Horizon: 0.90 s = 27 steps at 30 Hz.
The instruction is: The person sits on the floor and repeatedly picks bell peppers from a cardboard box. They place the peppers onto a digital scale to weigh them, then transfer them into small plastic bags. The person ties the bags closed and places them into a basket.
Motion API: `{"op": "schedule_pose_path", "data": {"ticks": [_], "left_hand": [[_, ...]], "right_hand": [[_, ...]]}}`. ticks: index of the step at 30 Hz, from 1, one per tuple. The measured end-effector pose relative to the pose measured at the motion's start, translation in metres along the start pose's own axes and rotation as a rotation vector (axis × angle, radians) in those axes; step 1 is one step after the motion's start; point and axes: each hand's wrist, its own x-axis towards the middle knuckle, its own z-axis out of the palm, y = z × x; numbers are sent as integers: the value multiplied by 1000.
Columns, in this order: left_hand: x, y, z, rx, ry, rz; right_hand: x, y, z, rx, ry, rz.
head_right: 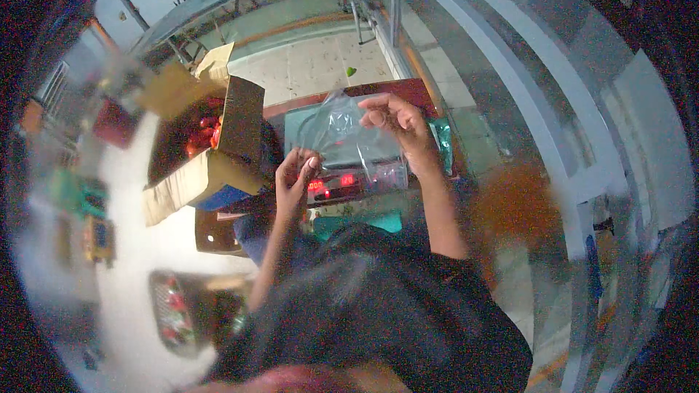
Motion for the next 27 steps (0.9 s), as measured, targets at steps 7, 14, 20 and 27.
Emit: {"op": "schedule_pose_path", "data": {"ticks": [7,14,20,27], "left_hand": [[-3,-10,-5,-6,82,105],[-4,5,-11,-34,-110,-9],[29,49,-11,-179,-215,-7],[28,53,-5,2,4,120]], "right_hand": [[-3,-25,15,67,59,-61],[-4,-28,25,-298,-30,54],[-8,-32,28,-455,-157,-22],[-9,-31,34,-210,-1,86]]}}
